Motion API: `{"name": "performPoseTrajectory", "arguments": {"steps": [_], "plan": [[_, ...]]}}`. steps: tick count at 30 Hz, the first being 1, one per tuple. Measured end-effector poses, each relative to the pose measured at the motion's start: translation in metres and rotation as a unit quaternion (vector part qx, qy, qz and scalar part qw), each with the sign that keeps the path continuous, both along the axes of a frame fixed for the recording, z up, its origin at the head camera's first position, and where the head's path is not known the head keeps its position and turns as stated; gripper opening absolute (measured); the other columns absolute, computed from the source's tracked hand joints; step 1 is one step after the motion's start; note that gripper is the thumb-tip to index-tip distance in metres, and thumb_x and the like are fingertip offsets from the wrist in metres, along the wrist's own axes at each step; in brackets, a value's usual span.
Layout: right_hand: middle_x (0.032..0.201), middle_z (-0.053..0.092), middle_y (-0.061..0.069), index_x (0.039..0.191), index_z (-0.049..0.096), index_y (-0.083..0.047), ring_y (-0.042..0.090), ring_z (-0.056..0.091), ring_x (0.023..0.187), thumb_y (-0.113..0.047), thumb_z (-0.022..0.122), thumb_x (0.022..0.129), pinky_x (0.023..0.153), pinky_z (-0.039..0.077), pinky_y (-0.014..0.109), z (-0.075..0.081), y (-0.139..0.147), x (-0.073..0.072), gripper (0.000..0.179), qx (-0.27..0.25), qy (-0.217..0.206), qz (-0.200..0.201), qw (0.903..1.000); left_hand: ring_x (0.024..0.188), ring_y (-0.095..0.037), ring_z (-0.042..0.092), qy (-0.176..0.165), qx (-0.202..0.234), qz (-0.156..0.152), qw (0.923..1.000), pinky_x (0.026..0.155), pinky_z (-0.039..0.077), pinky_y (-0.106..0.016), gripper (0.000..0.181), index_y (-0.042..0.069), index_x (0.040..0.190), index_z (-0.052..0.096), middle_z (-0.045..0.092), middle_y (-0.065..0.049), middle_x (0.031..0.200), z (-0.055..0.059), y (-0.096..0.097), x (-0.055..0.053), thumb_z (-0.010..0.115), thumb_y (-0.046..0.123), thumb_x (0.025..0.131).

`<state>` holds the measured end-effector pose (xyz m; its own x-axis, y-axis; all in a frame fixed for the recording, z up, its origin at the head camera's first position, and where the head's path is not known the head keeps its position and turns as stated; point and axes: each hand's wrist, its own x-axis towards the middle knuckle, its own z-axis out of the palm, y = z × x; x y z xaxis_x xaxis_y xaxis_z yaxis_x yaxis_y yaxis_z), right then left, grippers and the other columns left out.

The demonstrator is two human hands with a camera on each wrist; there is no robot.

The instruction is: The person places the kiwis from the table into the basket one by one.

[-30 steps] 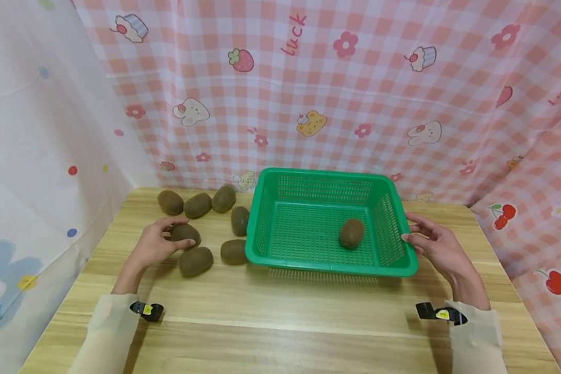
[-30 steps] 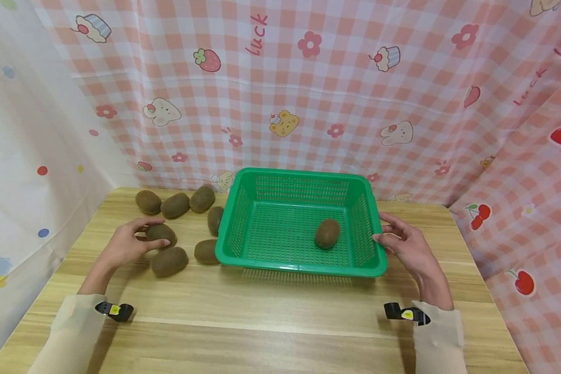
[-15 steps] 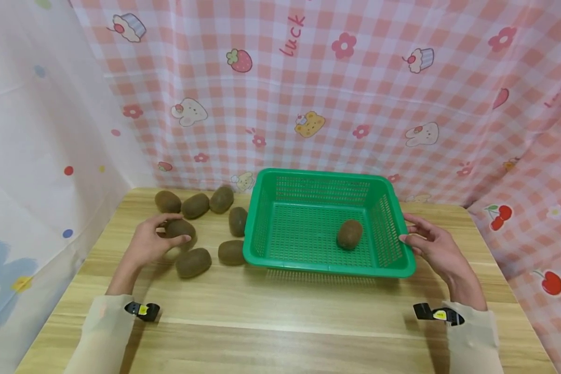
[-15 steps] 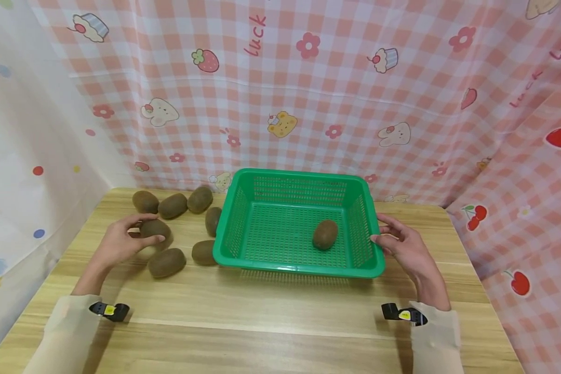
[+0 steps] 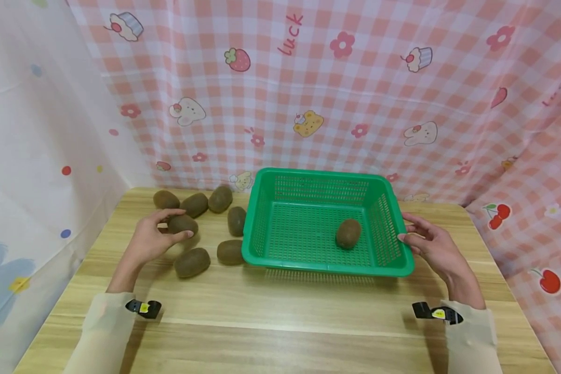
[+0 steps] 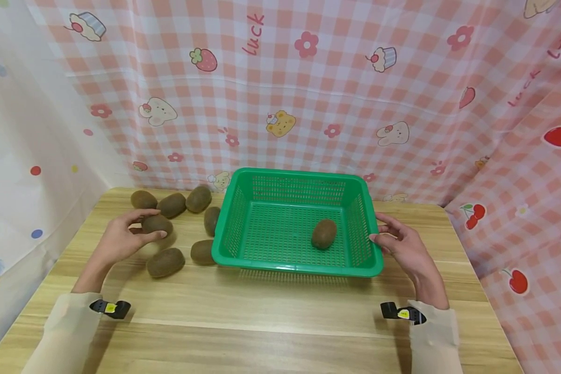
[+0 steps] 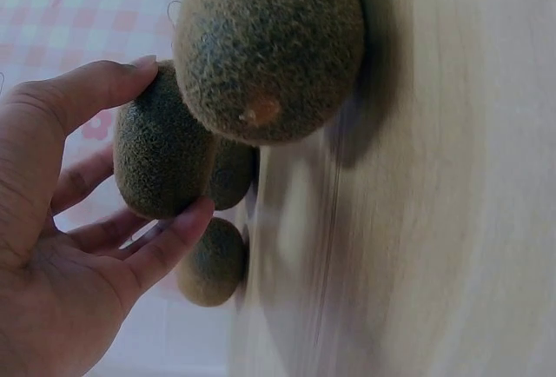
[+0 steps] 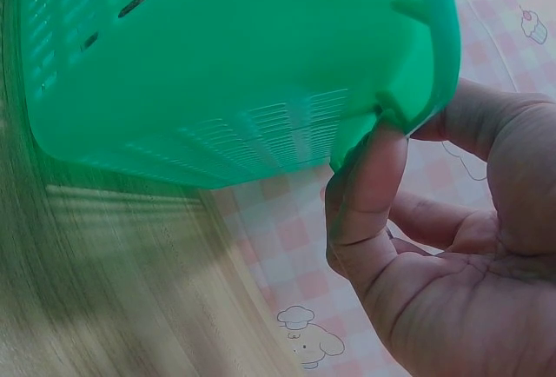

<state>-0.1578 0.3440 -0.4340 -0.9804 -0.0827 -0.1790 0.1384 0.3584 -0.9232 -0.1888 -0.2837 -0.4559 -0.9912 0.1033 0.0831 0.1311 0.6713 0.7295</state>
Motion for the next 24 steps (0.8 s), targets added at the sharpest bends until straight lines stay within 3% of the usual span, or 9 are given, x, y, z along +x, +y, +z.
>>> {"name": "performPoseTrajectory", "arguments": {"steps": [14, 24], "plan": [[0.118, 0.058, -0.004, 0.163, 0.029, -0.012, 0.002, 0.064, 0.094, -0.027, 0.066, 0.102, 0.080, 0.058, 0.021, -0.001, 0.000, -0.001, 0.072, -0.002, -0.004, -0.004, 1.0000, 0.125, -0.037, 0.059, 0.017, 0.010, -0.008, 0.9998, 0.097, 0.057, -0.053, 0.061, 0.008, 0.137, 0.063, 0.057, -0.017, 0.141, 0.006, 0.013, -0.005, 0.082, 0.039, 0.088], [0.120, 0.057, -0.006, 0.163, 0.029, -0.012, 0.000, 0.065, 0.098, -0.027, 0.065, 0.102, 0.083, 0.058, 0.020, -0.003, 0.001, -0.001, 0.072, 0.010, -0.003, -0.003, 0.9999, 0.122, -0.033, 0.060, 0.022, 0.027, -0.017, 0.9993, 0.097, 0.058, -0.052, 0.062, 0.009, 0.138, 0.063, 0.060, -0.013, 0.134, 0.012, 0.026, -0.014, 0.082, 0.040, 0.088]]}}
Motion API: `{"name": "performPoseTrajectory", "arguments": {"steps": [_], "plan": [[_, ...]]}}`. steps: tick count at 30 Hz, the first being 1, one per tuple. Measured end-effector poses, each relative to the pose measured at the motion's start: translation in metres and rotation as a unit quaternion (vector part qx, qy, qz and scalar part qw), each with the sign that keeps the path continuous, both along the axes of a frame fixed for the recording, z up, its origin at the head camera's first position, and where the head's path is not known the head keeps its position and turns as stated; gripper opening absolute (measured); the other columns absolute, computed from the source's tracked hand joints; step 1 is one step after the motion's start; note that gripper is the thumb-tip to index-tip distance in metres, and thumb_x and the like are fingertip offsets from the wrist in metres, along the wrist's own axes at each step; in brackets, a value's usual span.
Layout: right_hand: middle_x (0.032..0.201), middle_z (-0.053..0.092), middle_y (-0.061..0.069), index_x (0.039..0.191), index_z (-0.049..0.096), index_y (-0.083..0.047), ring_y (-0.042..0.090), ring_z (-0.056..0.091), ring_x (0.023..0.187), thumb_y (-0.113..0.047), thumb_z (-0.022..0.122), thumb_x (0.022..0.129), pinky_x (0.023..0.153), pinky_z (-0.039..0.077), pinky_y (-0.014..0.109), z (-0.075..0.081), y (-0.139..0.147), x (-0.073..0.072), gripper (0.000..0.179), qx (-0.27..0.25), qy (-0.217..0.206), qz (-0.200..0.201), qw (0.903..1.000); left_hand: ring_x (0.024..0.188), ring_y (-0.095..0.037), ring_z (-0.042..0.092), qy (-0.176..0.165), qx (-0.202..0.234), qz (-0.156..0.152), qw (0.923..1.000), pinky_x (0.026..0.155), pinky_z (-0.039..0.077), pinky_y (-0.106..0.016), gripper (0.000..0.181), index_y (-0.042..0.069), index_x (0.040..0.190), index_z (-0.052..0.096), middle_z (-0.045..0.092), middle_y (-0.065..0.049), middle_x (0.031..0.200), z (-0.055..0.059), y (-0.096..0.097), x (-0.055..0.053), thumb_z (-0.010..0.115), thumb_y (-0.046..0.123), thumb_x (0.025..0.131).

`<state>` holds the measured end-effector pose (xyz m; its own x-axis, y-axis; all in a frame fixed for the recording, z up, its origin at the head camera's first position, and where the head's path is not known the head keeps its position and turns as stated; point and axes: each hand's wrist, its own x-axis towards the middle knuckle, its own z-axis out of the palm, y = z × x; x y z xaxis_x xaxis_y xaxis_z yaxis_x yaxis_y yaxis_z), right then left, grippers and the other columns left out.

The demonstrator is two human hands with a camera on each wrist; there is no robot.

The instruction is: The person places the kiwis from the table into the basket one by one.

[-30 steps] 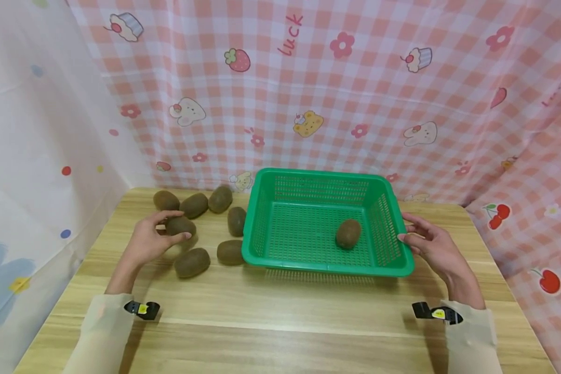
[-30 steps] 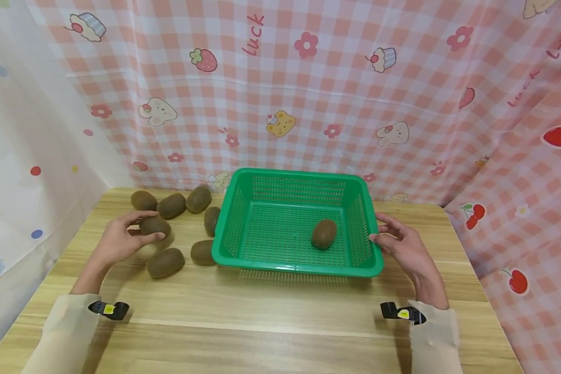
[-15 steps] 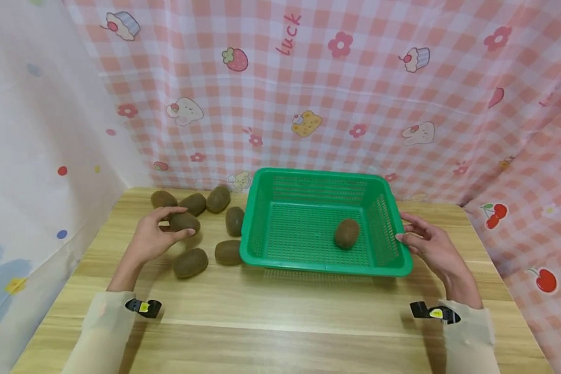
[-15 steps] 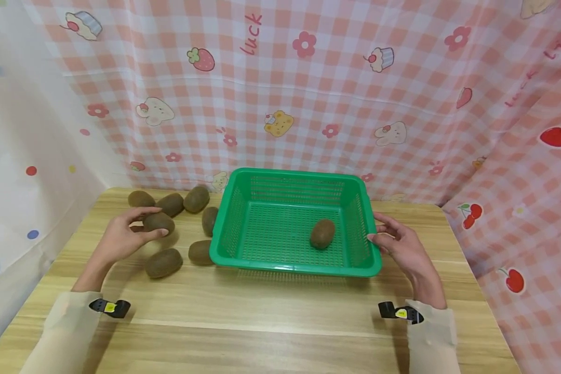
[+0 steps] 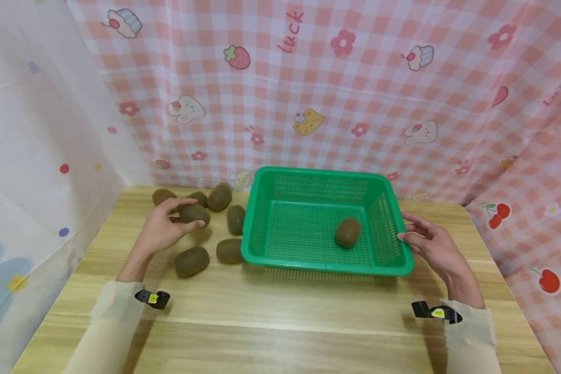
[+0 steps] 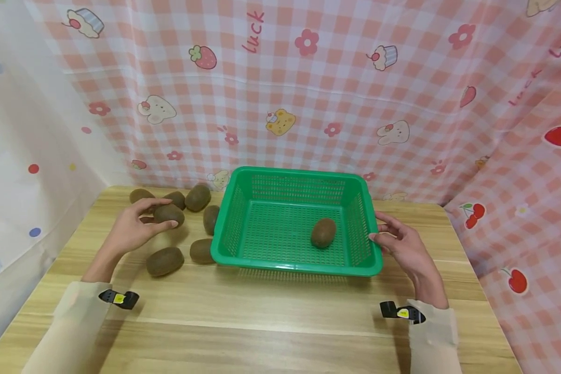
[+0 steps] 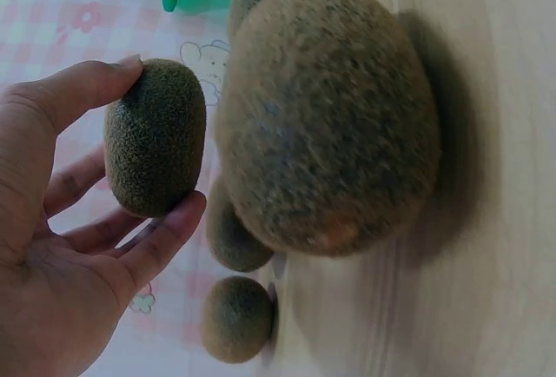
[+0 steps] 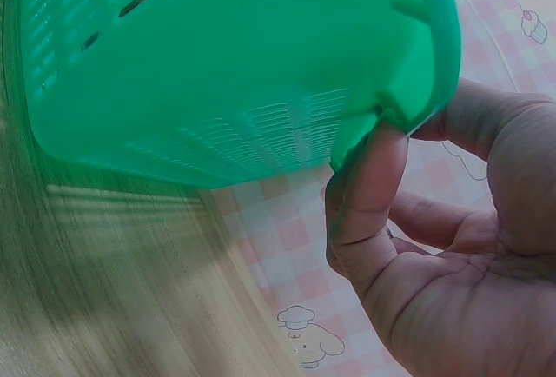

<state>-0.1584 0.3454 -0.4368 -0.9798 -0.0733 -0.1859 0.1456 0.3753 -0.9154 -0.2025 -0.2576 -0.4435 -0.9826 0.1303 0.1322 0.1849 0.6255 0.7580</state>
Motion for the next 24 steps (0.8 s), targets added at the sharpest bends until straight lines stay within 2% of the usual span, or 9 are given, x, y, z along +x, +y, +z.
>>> {"name": "performPoseTrajectory", "arguments": {"steps": [7, 14, 20, 24], "plan": [[0.121, 0.056, -0.005, 0.163, 0.030, -0.013, 0.001, 0.064, 0.096, -0.028, 0.065, 0.103, 0.082, 0.058, 0.021, -0.001, 0.001, 0.000, 0.071, 0.011, 0.004, 0.002, 0.9999, 0.117, -0.035, 0.063, 0.023, -0.005, -0.001, 0.9997, 0.096, 0.055, -0.054, 0.061, 0.012, 0.137, 0.064, 0.063, -0.013, 0.134, 0.007, 0.009, -0.007, 0.083, 0.040, 0.086], [0.120, 0.058, -0.008, 0.163, 0.029, -0.012, -0.001, 0.065, 0.098, -0.027, 0.065, 0.103, 0.083, 0.058, 0.020, -0.001, 0.000, 0.000, 0.071, 0.006, 0.002, 0.001, 1.0000, 0.120, -0.028, 0.063, 0.049, 0.004, 0.002, 0.9988, 0.097, 0.053, -0.050, 0.054, 0.017, 0.132, 0.069, 0.067, -0.008, 0.133, 0.015, 0.020, -0.013, 0.086, 0.037, 0.084], [0.120, 0.056, -0.007, 0.163, 0.029, -0.012, -0.001, 0.064, 0.096, -0.028, 0.066, 0.102, 0.081, 0.058, 0.019, -0.001, 0.000, 0.000, 0.073, 0.007, -0.001, -0.001, 1.0000, 0.114, -0.029, 0.067, 0.078, 0.021, -0.019, 0.9966, 0.095, 0.056, -0.049, 0.050, 0.013, 0.130, 0.069, 0.067, -0.010, 0.131, 0.021, 0.030, -0.020, 0.086, 0.029, 0.086], [0.119, 0.056, -0.008, 0.163, 0.028, -0.012, -0.001, 0.065, 0.097, -0.028, 0.065, 0.102, 0.082, 0.058, 0.020, 0.000, 0.000, 0.000, 0.073, 0.006, -0.002, 0.002, 1.0000, 0.115, -0.028, 0.066, 0.081, 0.043, -0.030, 0.9953, 0.095, 0.057, -0.049, 0.049, 0.013, 0.131, 0.068, 0.068, -0.009, 0.131, 0.026, 0.036, -0.022, 0.085, 0.023, 0.086]]}}
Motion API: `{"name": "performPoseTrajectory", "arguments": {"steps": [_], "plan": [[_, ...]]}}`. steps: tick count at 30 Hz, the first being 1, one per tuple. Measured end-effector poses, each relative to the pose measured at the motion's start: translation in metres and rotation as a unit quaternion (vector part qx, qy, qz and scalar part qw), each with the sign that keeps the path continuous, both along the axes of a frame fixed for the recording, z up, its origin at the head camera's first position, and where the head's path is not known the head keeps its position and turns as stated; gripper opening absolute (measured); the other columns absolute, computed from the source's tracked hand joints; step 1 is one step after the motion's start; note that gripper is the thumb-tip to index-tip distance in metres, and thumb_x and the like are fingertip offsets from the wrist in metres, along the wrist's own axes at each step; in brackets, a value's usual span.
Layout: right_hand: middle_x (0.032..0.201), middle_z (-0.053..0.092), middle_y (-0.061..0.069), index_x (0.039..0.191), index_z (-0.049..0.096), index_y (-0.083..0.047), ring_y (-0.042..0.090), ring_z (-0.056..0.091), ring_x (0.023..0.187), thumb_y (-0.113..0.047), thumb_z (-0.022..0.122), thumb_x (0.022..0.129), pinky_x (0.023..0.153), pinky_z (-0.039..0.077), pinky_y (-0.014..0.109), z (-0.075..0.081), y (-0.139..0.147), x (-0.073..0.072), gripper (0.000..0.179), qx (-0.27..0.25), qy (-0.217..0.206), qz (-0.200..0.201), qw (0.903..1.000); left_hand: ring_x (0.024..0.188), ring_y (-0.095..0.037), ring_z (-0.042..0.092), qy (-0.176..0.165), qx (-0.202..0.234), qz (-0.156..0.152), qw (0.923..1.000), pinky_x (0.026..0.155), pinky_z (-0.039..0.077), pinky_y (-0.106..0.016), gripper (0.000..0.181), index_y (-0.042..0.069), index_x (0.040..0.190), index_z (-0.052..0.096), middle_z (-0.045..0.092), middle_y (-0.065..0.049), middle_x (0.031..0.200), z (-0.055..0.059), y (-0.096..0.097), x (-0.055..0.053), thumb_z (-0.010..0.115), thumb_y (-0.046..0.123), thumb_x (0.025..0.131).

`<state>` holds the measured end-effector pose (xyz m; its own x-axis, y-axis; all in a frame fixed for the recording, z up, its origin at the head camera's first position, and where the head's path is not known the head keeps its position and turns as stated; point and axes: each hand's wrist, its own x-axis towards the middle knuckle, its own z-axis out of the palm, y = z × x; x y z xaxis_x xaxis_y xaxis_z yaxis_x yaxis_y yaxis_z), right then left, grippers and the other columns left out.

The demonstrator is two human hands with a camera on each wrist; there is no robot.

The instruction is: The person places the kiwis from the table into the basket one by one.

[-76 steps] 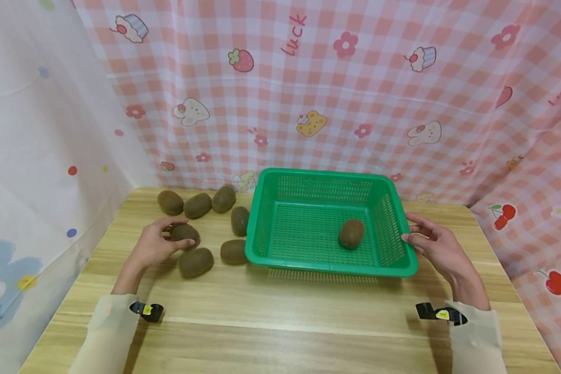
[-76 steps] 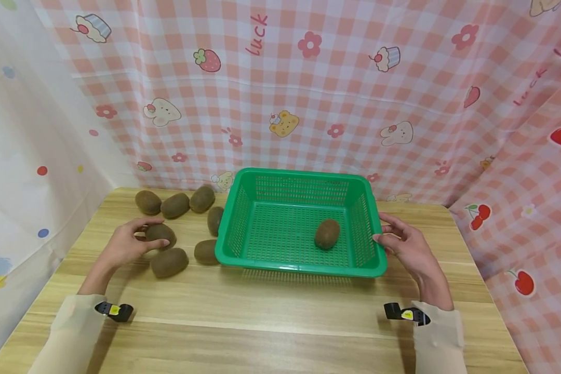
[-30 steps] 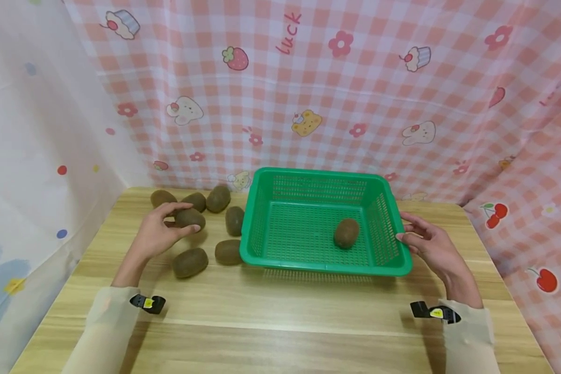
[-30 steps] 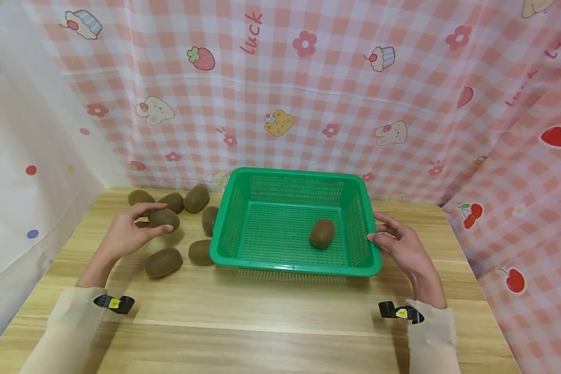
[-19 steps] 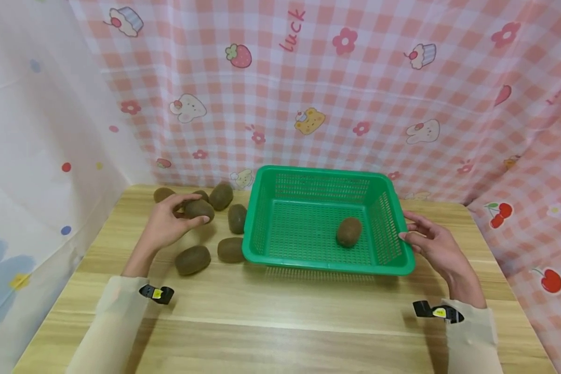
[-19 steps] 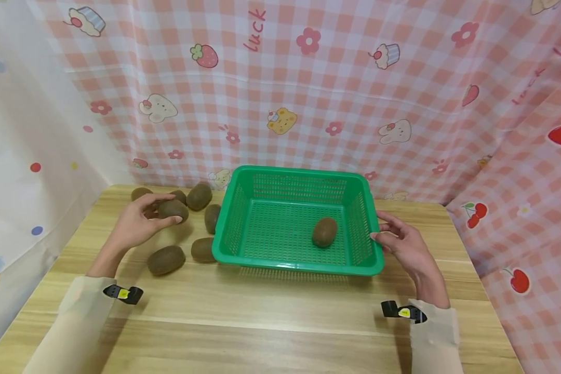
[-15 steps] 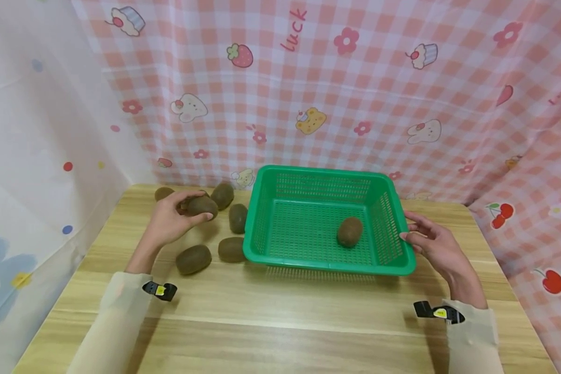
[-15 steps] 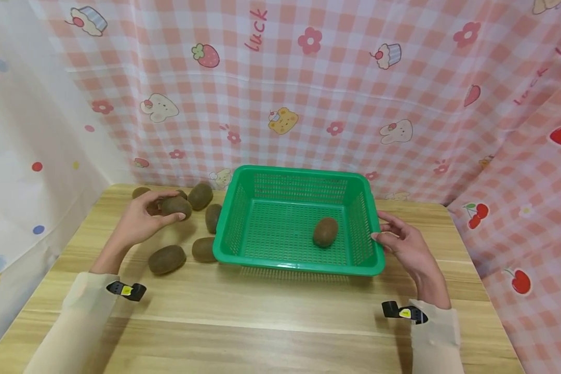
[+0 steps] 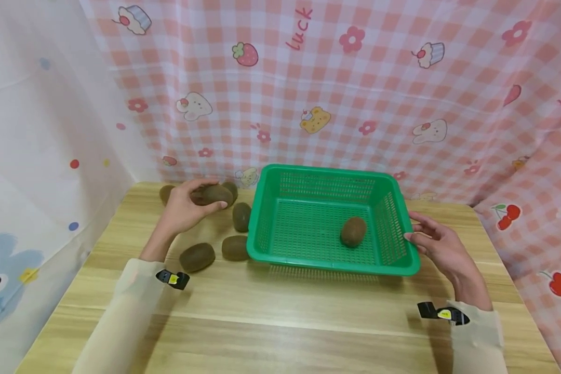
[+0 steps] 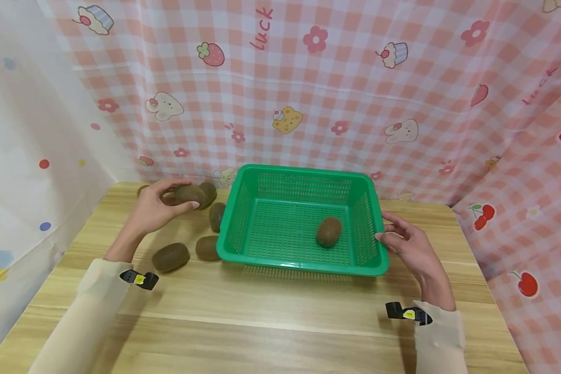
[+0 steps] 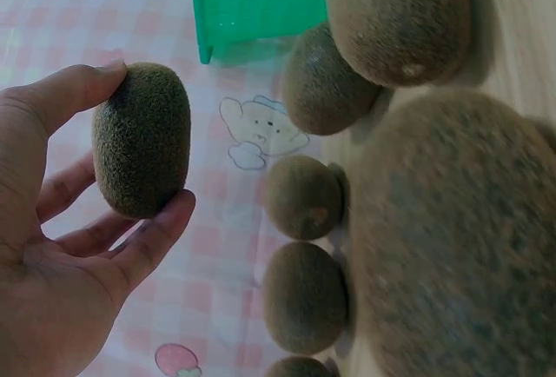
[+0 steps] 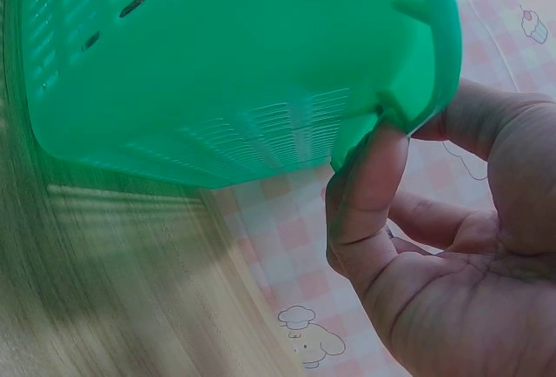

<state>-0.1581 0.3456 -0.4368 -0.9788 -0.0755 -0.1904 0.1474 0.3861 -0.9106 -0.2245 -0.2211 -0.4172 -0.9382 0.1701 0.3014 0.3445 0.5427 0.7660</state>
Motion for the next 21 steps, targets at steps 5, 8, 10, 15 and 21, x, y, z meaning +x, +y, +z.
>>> {"name": "performPoseTrajectory", "arguments": {"steps": [5, 8, 10, 15, 21], "plan": [[0.118, 0.057, -0.009, 0.163, 0.029, -0.013, -0.001, 0.065, 0.096, -0.027, 0.066, 0.102, 0.081, 0.059, 0.020, 0.001, 0.002, 0.003, 0.073, -0.004, -0.005, -0.003, 1.0000, 0.118, -0.025, 0.064, -0.018, 0.018, 0.002, 0.9997, 0.096, 0.057, -0.048, 0.049, 0.012, 0.130, 0.069, 0.067, -0.009, 0.131, 0.005, 0.010, -0.003, 0.086, 0.023, 0.085], [0.118, 0.057, -0.009, 0.163, 0.030, -0.013, 0.000, 0.065, 0.094, -0.027, 0.066, 0.102, 0.079, 0.058, 0.021, 0.001, 0.002, 0.003, 0.072, -0.003, -0.003, -0.004, 1.0000, 0.116, -0.024, 0.064, -0.024, 0.021, 0.003, 0.9995, 0.096, 0.058, -0.048, 0.051, 0.011, 0.130, 0.069, 0.067, -0.009, 0.130, 0.009, 0.015, -0.005, 0.087, 0.023, 0.084], [0.117, 0.056, -0.009, 0.162, 0.030, -0.013, 0.000, 0.063, 0.092, -0.027, 0.066, 0.102, 0.077, 0.057, 0.020, 0.001, 0.002, 0.003, 0.072, -0.001, -0.001, -0.003, 1.0000, 0.116, -0.023, 0.064, -0.025, 0.018, 0.000, 0.9995, 0.095, 0.059, -0.046, 0.052, 0.010, 0.131, 0.068, 0.067, -0.009, 0.129, 0.012, 0.018, -0.005, 0.087, 0.024, 0.084], [0.118, 0.055, -0.007, 0.162, 0.031, -0.014, 0.001, 0.060, 0.090, -0.027, 0.066, 0.102, 0.075, 0.055, 0.020, 0.002, 0.000, 0.001, 0.071, -0.004, -0.007, -0.005, 1.0000, 0.113, -0.026, 0.067, -0.015, 0.007, -0.013, 0.9998, 0.092, 0.060, -0.045, 0.053, 0.011, 0.132, 0.068, 0.067, -0.010, 0.131, 0.018, 0.023, -0.010, 0.086, 0.025, 0.084], [0.117, 0.056, -0.006, 0.162, 0.032, -0.014, 0.002, 0.060, 0.089, -0.026, 0.066, 0.102, 0.074, 0.055, 0.020, 0.002, -0.002, -0.001, 0.071, -0.003, -0.005, -0.004, 1.0000, 0.116, -0.027, 0.065, -0.019, -0.001, -0.022, 0.9996, 0.096, 0.058, -0.048, 0.052, 0.015, 0.131, 0.068, 0.067, -0.007, 0.133, 0.026, 0.029, -0.015, 0.086, 0.029, 0.085]]}}
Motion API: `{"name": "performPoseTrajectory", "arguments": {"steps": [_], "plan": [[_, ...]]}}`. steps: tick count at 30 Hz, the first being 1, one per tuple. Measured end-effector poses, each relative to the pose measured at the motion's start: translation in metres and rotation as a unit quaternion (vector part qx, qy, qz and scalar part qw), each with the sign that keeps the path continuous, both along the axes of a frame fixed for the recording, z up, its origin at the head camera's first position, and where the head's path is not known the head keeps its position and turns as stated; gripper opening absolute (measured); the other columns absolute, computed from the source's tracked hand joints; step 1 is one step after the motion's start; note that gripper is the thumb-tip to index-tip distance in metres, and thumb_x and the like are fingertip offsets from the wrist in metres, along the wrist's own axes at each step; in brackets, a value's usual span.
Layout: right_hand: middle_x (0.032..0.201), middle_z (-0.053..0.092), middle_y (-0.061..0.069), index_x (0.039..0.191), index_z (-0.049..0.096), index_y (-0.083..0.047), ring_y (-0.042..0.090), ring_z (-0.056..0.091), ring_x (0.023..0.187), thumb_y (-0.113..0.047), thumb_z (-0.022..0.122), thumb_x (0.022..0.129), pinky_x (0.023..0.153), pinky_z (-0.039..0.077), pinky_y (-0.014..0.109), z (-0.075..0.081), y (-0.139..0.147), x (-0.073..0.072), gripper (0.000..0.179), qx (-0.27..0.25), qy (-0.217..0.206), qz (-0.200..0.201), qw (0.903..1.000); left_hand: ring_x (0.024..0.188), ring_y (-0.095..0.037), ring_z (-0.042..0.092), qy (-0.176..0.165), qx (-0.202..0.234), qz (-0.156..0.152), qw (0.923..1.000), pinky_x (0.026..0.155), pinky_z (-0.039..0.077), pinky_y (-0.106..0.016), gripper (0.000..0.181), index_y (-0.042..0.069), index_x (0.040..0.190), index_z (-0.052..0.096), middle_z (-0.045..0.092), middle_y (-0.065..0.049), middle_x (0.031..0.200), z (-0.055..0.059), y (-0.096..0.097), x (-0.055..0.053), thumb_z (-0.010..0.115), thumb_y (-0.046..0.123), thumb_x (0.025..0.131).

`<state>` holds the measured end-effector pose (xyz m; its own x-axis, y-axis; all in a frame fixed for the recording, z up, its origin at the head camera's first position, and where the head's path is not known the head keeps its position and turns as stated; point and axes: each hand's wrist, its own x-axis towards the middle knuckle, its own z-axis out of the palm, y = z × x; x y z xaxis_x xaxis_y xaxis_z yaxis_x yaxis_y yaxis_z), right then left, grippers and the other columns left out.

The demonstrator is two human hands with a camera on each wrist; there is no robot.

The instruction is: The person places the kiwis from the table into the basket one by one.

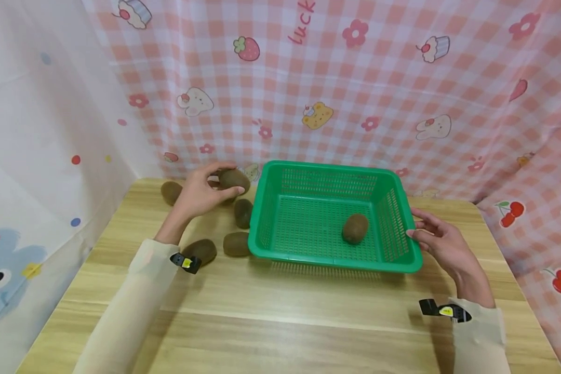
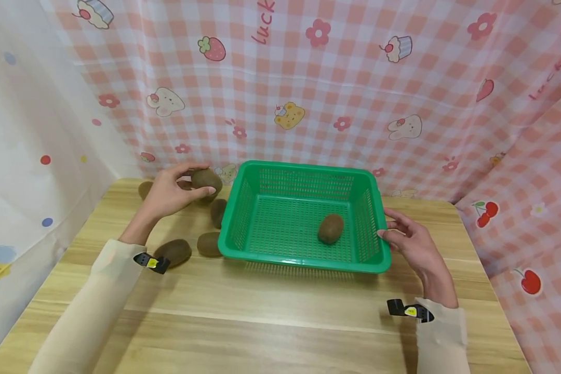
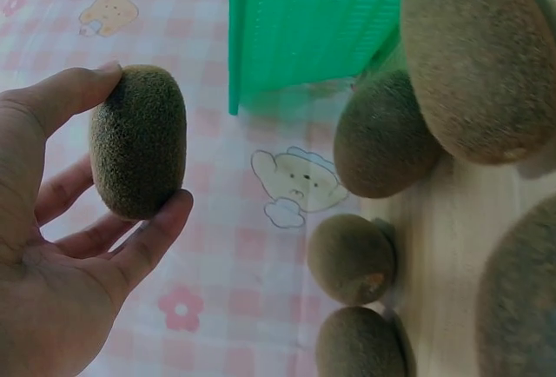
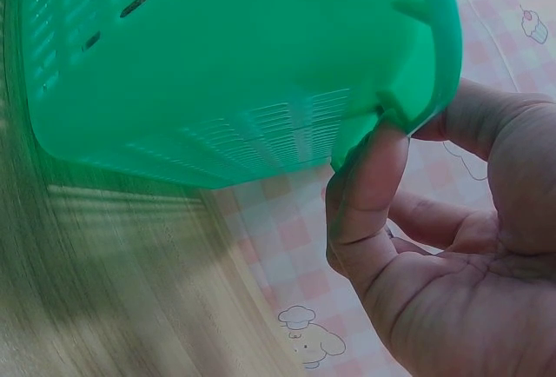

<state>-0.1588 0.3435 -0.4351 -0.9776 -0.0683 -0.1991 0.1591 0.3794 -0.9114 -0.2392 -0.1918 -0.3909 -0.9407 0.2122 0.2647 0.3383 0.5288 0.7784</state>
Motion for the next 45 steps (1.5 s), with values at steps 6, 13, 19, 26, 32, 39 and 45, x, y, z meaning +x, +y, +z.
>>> {"name": "performPoseTrajectory", "arguments": {"steps": [6, 13, 19, 26, 32, 39, 45], "plan": [[0.118, 0.055, -0.007, 0.162, 0.031, -0.014, 0.001, 0.062, 0.093, -0.026, 0.066, 0.102, 0.077, 0.056, 0.019, -0.001, 0.000, 0.000, 0.071, -0.002, -0.004, -0.001, 1.0000, 0.117, -0.028, 0.064, -0.003, -0.011, -0.012, 0.9999, 0.099, 0.057, -0.048, 0.054, 0.012, 0.132, 0.068, 0.066, -0.010, 0.133, 0.008, 0.009, -0.005, 0.085, 0.032, 0.085], [0.120, 0.056, -0.005, 0.163, 0.029, -0.013, 0.001, 0.062, 0.095, -0.027, 0.064, 0.103, 0.079, 0.056, 0.019, -0.004, -0.003, -0.001, 0.071, 0.000, 0.000, 0.008, 1.0000, 0.112, -0.030, 0.068, -0.016, -0.018, -0.027, 0.9993, 0.095, 0.059, -0.047, 0.055, 0.014, 0.134, 0.067, 0.065, -0.010, 0.135, 0.013, 0.020, -0.006, 0.084, 0.034, 0.086], [0.119, 0.056, -0.006, 0.163, 0.028, -0.012, 0.000, 0.063, 0.095, -0.026, 0.064, 0.103, 0.080, 0.057, 0.019, -0.003, -0.001, -0.002, 0.072, -0.002, -0.002, 0.008, 1.0000, 0.106, -0.029, 0.069, -0.008, -0.005, -0.046, 0.9989, 0.092, 0.059, -0.046, 0.054, 0.014, 0.132, 0.068, 0.067, -0.010, 0.132, 0.017, 0.035, -0.010, 0.086, 0.031, 0.085], [0.118, 0.055, -0.006, 0.163, 0.028, -0.013, 0.001, 0.062, 0.095, -0.027, 0.064, 0.103, 0.079, 0.056, 0.019, -0.002, -0.001, -0.003, 0.072, -0.003, -0.002, 0.006, 1.0000, 0.105, -0.026, 0.068, 0.005, -0.003, -0.060, 0.9982, 0.091, 0.060, -0.045, 0.052, 0.015, 0.129, 0.069, 0.068, -0.007, 0.129, 0.019, 0.047, -0.016, 0.087, 0.029, 0.083], [0.117, 0.057, -0.007, 0.163, 0.029, -0.012, 0.001, 0.062, 0.094, -0.026, 0.066, 0.102, 0.078, 0.056, 0.018, -0.001, -0.001, -0.002, 0.072, -0.013, -0.003, 0.006, 0.9999, 0.108, -0.024, 0.066, 0.000, -0.009, -0.072, 0.9974, 0.095, 0.058, -0.044, 0.052, 0.015, 0.131, 0.069, 0.066, -0.006, 0.133, 0.022, 0.055, -0.016, 0.086, 0.029, 0.084], [0.117, 0.058, -0.006, 0.162, 0.030, -0.011, 0.000, 0.065, 0.094, -0.026, 0.067, 0.102, 0.078, 0.057, 0.019, 0.003, 0.000, 0.000, 0.073, -0.016, 0.001, 0.001, 0.9999, 0.113, -0.023, 0.062, 0.000, -0.009, -0.087, 0.9962, 0.094, 0.059, -0.043, 0.051, 0.015, 0.129, 0.069, 0.064, -0.008, 0.132, 0.022, 0.069, -0.020, 0.086, 0.030, 0.084], [0.116, 0.059, -0.007, 0.162, 0.030, -0.012, 0.001, 0.065, 0.093, -0.026, 0.067, 0.102, 0.078, 0.058, 0.019, 0.003, -0.002, 0.001, 0.072, -0.021, -0.003, 0.001, 0.9998, 0.111, -0.023, 0.061, 0.011, -0.022, -0.106, 0.9941, 0.091, 0.059, -0.042, 0.051, 0.012, 0.130, 0.070, 0.065, -0.008, 0.131, 0.021, 0.080, -0.022, 0.087, 0.028, 0.084]]}}
